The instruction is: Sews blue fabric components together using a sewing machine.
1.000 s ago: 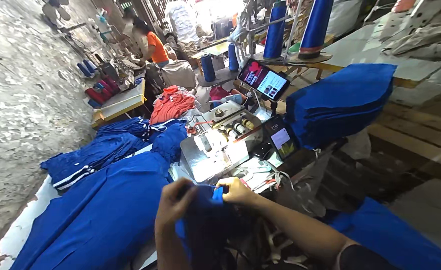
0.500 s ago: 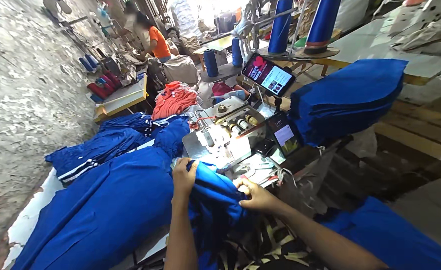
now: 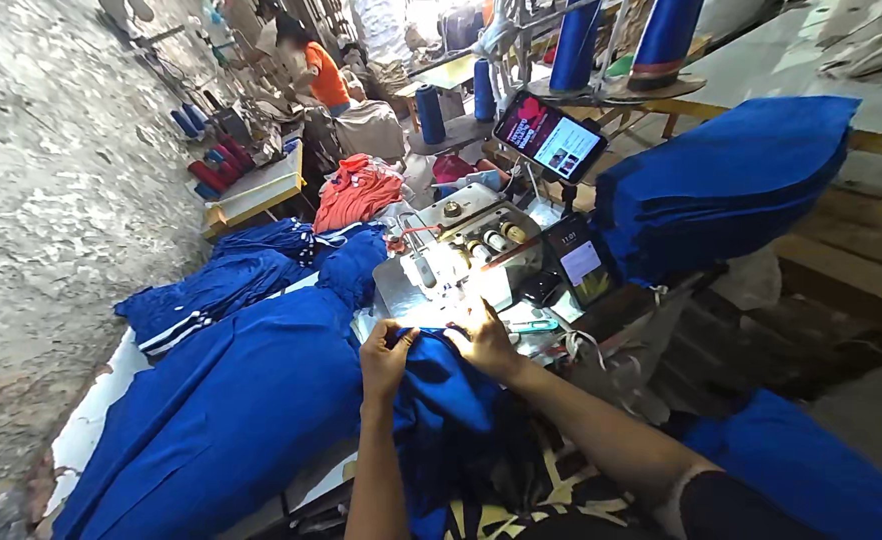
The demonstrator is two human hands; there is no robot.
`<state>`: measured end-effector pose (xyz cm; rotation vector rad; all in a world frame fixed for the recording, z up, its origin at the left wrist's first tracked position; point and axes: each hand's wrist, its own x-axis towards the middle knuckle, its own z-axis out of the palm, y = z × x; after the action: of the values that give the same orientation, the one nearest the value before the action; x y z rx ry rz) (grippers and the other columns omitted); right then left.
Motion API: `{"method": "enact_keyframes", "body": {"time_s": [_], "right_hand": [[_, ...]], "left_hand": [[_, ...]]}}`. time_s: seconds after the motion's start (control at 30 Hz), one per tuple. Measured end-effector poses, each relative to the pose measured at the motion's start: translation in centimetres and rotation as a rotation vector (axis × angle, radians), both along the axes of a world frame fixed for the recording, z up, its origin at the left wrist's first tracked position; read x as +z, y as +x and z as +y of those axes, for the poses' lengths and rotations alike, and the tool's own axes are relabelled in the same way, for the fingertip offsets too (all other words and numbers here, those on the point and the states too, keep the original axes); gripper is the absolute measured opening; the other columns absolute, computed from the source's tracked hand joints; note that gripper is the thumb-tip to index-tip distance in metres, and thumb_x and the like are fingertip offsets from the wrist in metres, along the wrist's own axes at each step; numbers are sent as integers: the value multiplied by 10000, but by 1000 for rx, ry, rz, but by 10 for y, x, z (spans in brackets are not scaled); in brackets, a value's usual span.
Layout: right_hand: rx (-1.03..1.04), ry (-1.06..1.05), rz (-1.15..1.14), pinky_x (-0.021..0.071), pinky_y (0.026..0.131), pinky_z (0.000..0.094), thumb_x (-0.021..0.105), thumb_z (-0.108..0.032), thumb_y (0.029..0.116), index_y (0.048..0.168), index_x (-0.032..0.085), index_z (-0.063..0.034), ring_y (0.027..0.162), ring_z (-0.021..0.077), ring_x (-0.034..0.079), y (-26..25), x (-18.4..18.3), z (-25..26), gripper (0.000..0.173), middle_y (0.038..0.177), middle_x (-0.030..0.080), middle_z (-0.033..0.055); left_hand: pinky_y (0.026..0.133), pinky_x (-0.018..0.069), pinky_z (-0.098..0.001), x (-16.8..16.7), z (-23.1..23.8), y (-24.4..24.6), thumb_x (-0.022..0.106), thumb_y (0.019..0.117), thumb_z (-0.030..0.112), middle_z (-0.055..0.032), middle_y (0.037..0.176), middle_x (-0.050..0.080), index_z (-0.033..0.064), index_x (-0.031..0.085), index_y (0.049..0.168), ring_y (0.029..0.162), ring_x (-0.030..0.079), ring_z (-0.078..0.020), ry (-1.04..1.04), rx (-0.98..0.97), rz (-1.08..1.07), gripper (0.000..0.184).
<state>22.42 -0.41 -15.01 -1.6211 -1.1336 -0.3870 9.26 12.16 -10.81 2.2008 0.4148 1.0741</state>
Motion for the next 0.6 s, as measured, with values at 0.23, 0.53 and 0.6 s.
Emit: {"method": "enact_keyframes", "body": {"time_s": [0.23, 0.53, 0.6], "right_hand": [[132, -97, 243, 540, 847, 437, 586, -87, 952, 972, 726, 93, 883, 313, 688, 16, 43, -10, 228, 906, 710, 217], [439, -351, 443, 515, 759, 311, 557, -106, 1031, 1233, 565, 80, 751, 129, 621, 23, 85, -29, 274, 877, 683, 132], [483, -314, 407, 524, 759, 312, 550, -107, 1034, 1254, 555, 84, 755, 141, 631, 19, 85, -35, 291, 885, 682, 143]], "left_hand": [[810, 566, -188, 4, 5, -9, 678, 893, -4, -1, 908, 712, -48, 658, 996, 852, 671, 4, -203, -55, -141, 114], [1001, 521, -403, 32, -32, 12, 679, 903, 26, -288, 1169, 670, -79, 711, 944, 1132, 660, -323, 280, -259, -12, 117], [918, 556, -345, 32, -30, 18, 640, 904, -8, -225, 1014, 717, -95, 691, 957, 990, 706, -244, 271, -318, 51, 114]]}}
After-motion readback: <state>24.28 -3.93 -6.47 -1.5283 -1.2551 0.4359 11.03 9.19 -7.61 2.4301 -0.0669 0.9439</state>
